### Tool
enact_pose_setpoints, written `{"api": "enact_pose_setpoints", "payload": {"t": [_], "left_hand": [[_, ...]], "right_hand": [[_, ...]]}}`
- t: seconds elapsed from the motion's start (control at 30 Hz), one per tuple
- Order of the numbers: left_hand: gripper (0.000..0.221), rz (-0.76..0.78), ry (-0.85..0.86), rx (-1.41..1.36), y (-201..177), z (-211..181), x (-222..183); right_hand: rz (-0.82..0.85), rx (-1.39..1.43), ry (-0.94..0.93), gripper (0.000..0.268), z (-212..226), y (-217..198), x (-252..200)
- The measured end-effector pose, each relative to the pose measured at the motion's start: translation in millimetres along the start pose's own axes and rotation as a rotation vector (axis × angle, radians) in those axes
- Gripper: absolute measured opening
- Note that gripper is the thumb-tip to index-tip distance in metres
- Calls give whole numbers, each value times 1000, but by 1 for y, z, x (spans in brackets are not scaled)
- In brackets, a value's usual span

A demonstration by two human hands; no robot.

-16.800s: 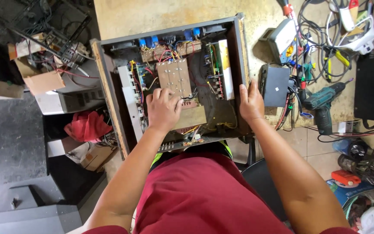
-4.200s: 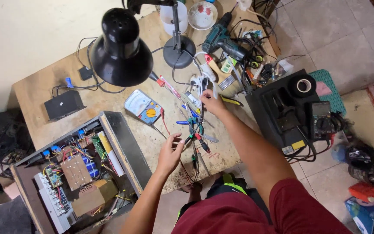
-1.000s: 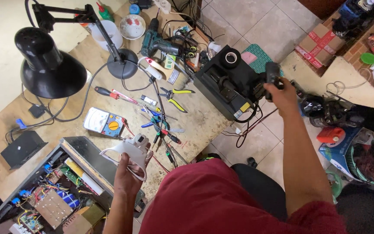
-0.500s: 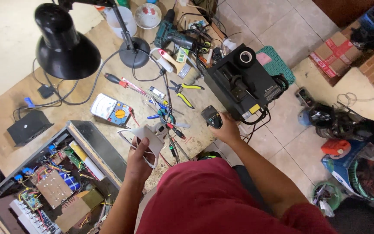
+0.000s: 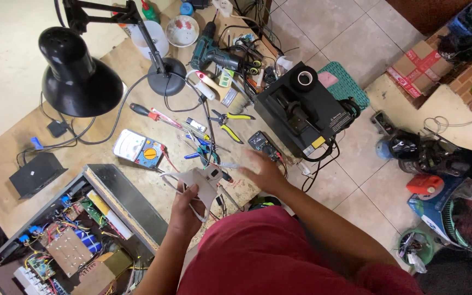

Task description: Opening the casing of an electronic amplifier, cleaning internal components with a heat gun, and performing diagnostic tests using a multimeter.

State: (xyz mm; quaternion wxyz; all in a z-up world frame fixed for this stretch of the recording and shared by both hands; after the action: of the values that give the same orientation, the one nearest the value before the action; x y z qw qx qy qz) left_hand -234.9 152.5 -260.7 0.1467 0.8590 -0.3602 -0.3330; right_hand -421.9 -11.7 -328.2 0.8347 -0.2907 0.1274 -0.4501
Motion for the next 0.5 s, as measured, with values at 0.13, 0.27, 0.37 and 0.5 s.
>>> {"api": "enact_pose_setpoints", "payload": {"t": [0.13,0.27,0.37,0.5], "left_hand": [[55,156,-88,158,54,5,9],[69,346,-102,490,111,2,20],[76,476,-173,526,155,-9,18],[85,604,15,749,175,-16,25]], "right_hand": [[470,1222,418,68,76,-19,-28],[267,1110,573,42,93,-74,-26],[126,1253,606,61,15,-69,-30],[-81,1041,613,53,27,-183,-1]]}}
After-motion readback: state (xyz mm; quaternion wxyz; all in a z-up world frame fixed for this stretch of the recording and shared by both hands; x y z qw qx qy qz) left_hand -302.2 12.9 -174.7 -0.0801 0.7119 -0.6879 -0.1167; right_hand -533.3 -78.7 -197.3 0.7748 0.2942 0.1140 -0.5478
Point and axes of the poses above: each hand's wrist, its own x-axis towards the middle knuckle, its own y-axis out of the palm, z = x × y, the point moved 2 cm from there along x, towards the middle knuckle, and after that the axes turned 9 degrees about x, right-handed, at the moved point
